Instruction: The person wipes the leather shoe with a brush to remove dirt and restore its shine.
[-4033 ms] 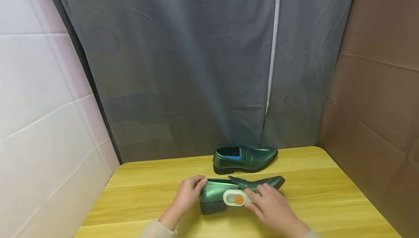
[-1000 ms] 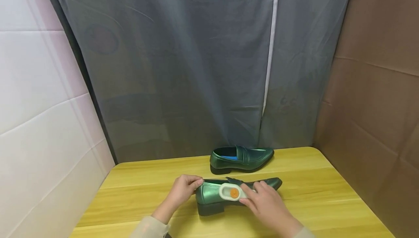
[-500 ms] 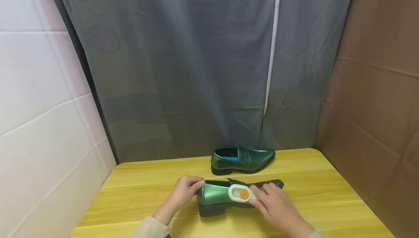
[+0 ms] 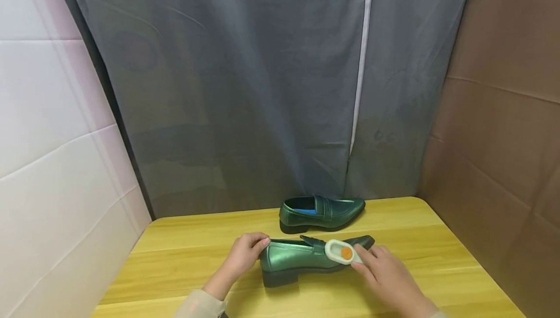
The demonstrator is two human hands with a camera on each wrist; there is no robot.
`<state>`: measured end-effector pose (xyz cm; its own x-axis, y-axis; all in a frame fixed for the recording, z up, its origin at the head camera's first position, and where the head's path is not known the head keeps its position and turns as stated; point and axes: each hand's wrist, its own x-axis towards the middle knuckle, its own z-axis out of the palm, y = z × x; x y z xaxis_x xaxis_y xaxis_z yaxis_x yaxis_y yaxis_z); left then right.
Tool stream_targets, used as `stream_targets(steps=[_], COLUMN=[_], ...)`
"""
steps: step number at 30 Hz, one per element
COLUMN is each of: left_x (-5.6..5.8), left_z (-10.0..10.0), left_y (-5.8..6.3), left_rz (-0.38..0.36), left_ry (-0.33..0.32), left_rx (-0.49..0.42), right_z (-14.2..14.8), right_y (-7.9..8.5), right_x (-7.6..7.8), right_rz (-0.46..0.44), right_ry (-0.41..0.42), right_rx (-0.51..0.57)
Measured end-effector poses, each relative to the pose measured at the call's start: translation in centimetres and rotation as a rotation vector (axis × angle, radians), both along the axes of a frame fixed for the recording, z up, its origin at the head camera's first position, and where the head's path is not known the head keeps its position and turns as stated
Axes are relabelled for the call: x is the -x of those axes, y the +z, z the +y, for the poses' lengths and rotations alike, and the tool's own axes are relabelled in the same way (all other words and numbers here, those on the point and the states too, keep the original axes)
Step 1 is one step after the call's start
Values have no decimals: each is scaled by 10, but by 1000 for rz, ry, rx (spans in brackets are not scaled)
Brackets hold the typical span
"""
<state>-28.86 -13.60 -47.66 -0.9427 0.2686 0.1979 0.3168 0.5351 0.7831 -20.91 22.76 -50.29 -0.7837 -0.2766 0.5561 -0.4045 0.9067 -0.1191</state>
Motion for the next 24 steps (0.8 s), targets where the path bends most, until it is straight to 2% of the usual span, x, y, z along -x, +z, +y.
stream_targets(steps=[7,11,18,24], left_x=[0,0,-1,-1], left_z=[-1,-1,-1,-1], left_y=[2,3,0,0], left_rz=[-1,0,16,3], left_ry=[-20,-29,-7,-15], left_rx=[-7,-4,17,2], right_z=[22,30,41,53], right_y=[7,8,9,6], right_x=[-3,-3,-2,1], right_rz=[-93,-115,-173,-232], right_ry=[-109,-135,-181,-229], right_rx=[47,53,75,85])
